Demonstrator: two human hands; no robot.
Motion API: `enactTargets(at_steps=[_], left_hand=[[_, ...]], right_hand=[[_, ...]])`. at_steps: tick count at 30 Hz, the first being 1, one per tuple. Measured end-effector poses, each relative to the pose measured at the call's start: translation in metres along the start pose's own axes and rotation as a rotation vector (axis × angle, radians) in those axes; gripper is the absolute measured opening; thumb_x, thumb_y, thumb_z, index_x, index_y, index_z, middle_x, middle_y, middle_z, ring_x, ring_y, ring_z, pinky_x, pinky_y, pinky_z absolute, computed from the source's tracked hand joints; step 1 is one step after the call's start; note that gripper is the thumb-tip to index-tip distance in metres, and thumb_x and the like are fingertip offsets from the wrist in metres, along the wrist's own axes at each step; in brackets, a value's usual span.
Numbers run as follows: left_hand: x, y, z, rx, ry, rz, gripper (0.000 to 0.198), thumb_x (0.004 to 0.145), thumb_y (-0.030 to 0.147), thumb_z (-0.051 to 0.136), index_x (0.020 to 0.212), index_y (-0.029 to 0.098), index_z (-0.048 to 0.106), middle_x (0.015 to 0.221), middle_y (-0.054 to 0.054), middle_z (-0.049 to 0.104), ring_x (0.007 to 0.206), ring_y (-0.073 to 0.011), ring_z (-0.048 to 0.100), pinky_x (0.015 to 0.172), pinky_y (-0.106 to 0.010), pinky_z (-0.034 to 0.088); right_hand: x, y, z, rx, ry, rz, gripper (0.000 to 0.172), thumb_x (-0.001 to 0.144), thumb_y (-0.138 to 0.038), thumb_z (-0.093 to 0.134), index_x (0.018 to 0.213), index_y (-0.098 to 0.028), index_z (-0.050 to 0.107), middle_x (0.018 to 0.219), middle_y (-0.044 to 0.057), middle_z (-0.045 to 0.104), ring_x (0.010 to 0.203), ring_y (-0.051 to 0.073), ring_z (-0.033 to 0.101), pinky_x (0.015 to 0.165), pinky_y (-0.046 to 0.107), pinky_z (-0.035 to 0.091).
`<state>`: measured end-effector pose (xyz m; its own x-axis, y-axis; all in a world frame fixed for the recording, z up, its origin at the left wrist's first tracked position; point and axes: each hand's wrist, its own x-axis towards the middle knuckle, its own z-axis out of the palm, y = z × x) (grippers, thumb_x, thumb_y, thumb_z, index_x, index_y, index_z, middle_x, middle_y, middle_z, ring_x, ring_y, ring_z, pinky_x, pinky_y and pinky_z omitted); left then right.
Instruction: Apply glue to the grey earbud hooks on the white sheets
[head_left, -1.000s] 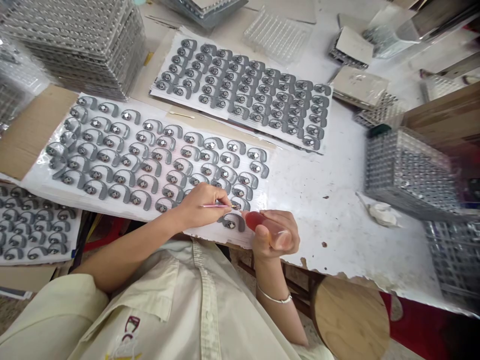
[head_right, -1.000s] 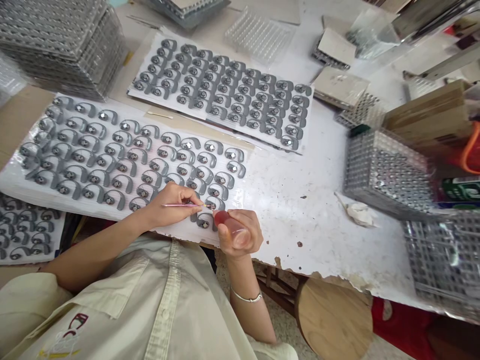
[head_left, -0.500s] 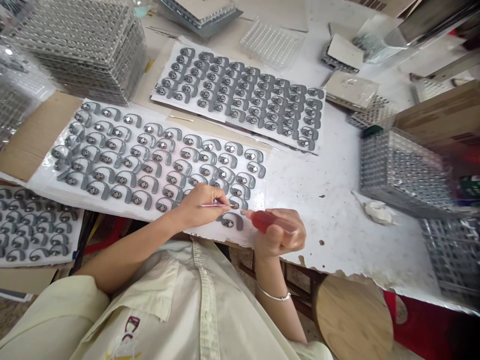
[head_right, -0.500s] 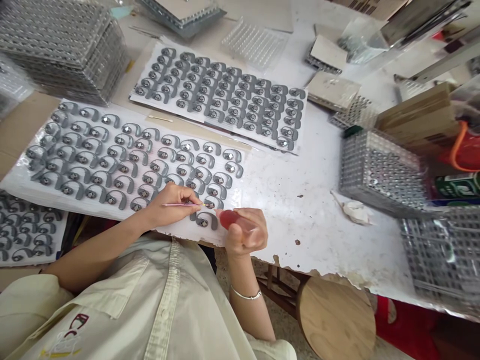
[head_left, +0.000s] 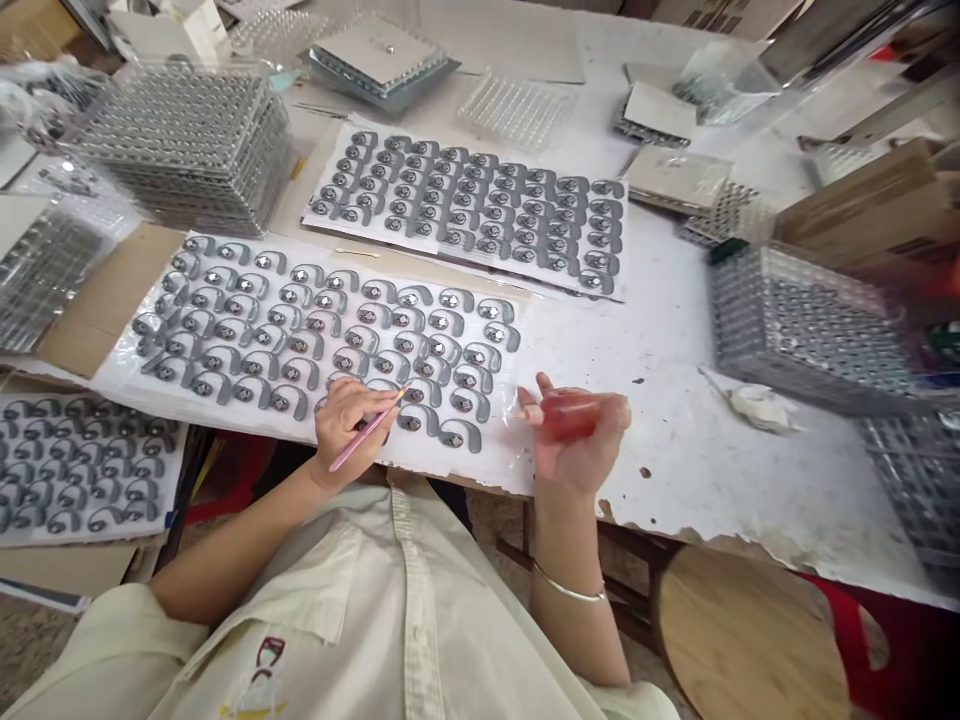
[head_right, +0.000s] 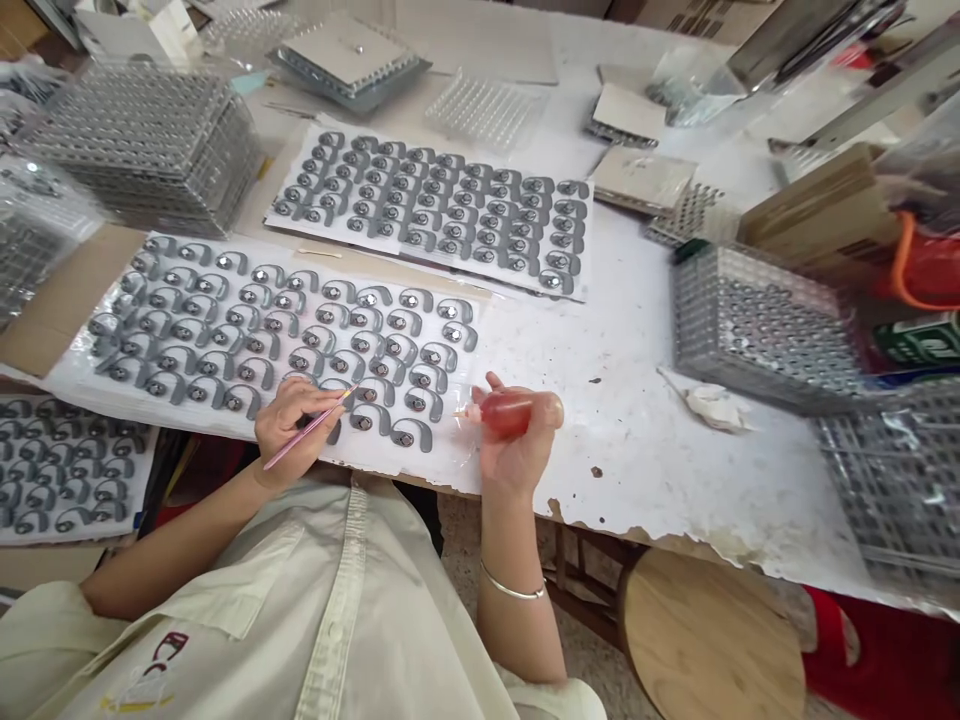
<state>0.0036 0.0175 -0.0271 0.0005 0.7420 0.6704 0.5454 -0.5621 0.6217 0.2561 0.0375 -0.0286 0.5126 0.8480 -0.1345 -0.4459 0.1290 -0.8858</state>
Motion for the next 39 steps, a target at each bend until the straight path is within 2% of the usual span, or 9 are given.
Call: enactTargets(at_steps=[4,7,9,13,17,22,26,33,39], left_hand=[[0.000,0.010,0.003,0.078,-0.003,0.101,0.015,0.075,0.010,0.071,0.083,0.020,0.062,0.085,-0.002,0.075,0.068,-0.0160,0.065,0.076,-0.039,0.048],[-0.009,0.029,0.004,0.010,-0.142,0.209,0.014,0.077,0.009,0.068,0.082,0.018,0.060,0.088,-0.003,0.075,0.068,-0.0146,0.065,0.070,-0.035,0.047],[-0.018,0.040,0.006,-0.055,-0.240,0.234,0.014,0.077,0.007,0.066,0.084,0.017,0.059,0.089,-0.005,0.074,0.067,-0.0139,0.064,0.068,-0.033,0.046],[-0.030,0.046,0.013,-0.051,-0.289,0.233,0.016,0.077,0.006,0.064,0.087,0.017,0.058,0.088,-0.004,0.074,0.067,-0.0138,0.062,0.068,-0.033,0.045],[-0.031,0.043,0.017,0.004,-0.272,0.276,0.012,0.079,0.006,0.061,0.084,0.017,0.058,0.084,-0.003,0.074,0.066,-0.0138,0.061,0.067,-0.033,0.043],[-0.034,0.043,0.016,0.090,-0.289,0.314,0.012,0.080,0.005,0.060,0.085,0.016,0.058,0.084,-0.004,0.073,0.065,-0.0142,0.057,0.066,-0.034,0.041],[-0.035,0.047,0.018,0.136,-0.243,0.353,0.012,0.080,0.003,0.059,0.082,0.015,0.058,0.080,-0.003,0.072,0.061,-0.0139,0.053,0.063,-0.033,0.039],[-0.038,0.049,0.021,0.193,-0.271,0.351,0.013,0.078,0.003,0.059,0.075,0.015,0.057,0.081,-0.005,0.072,0.060,-0.0158,0.050,0.062,-0.035,0.036],[-0.038,0.050,0.021,0.189,-0.254,0.371,0.013,0.077,0.002,0.057,0.080,0.015,0.059,0.086,-0.007,0.072,0.058,-0.0165,0.050,0.061,-0.036,0.036]], right_hand=[[0.001,-0.005,0.007,0.026,-0.003,-0.084,0.048,0.070,-0.067,0.061,0.070,-0.019,0.058,0.067,-0.001,0.057,0.073,0.020,0.066,0.061,0.035,0.057],[-0.002,-0.012,0.008,0.013,0.036,-0.111,0.058,0.072,-0.073,0.054,0.079,-0.016,0.061,0.067,0.002,0.061,0.052,0.015,0.060,0.037,0.022,0.042],[-0.006,-0.014,0.007,0.020,0.030,-0.101,0.061,0.071,-0.074,0.054,0.088,-0.016,0.061,0.069,0.004,0.063,0.048,0.014,0.058,0.030,0.019,0.033],[-0.009,-0.006,0.007,0.049,-0.066,-0.076,0.050,0.067,-0.061,0.068,0.092,-0.020,0.056,0.076,0.002,0.066,0.052,0.014,0.060,0.034,0.019,0.037],[-0.010,0.001,0.017,0.020,-0.112,-0.159,0.045,0.066,-0.044,0.074,0.096,-0.021,0.050,0.084,0.001,0.067,0.053,0.012,0.059,0.040,0.020,0.041],[-0.008,0.002,0.036,-0.034,-0.119,-0.254,0.059,0.066,-0.059,0.072,0.103,-0.021,0.046,0.078,0.000,0.065,0.045,0.009,0.052,0.037,0.019,0.036],[-0.011,0.006,0.042,-0.055,-0.214,-0.265,0.055,0.070,-0.068,0.063,0.092,-0.019,0.051,0.070,-0.001,0.059,0.042,0.010,0.050,0.033,0.020,0.032],[-0.031,0.014,0.030,-0.334,-0.373,-0.634,0.037,0.079,-0.055,0.058,0.077,-0.018,0.059,0.066,0.002,0.059,0.057,0.016,0.056,0.054,0.030,0.045],[-0.037,0.016,0.025,-0.430,-0.497,-0.798,0.021,0.081,-0.039,0.060,0.080,-0.018,0.059,0.068,0.002,0.059,0.058,0.016,0.057,0.054,0.031,0.045]])
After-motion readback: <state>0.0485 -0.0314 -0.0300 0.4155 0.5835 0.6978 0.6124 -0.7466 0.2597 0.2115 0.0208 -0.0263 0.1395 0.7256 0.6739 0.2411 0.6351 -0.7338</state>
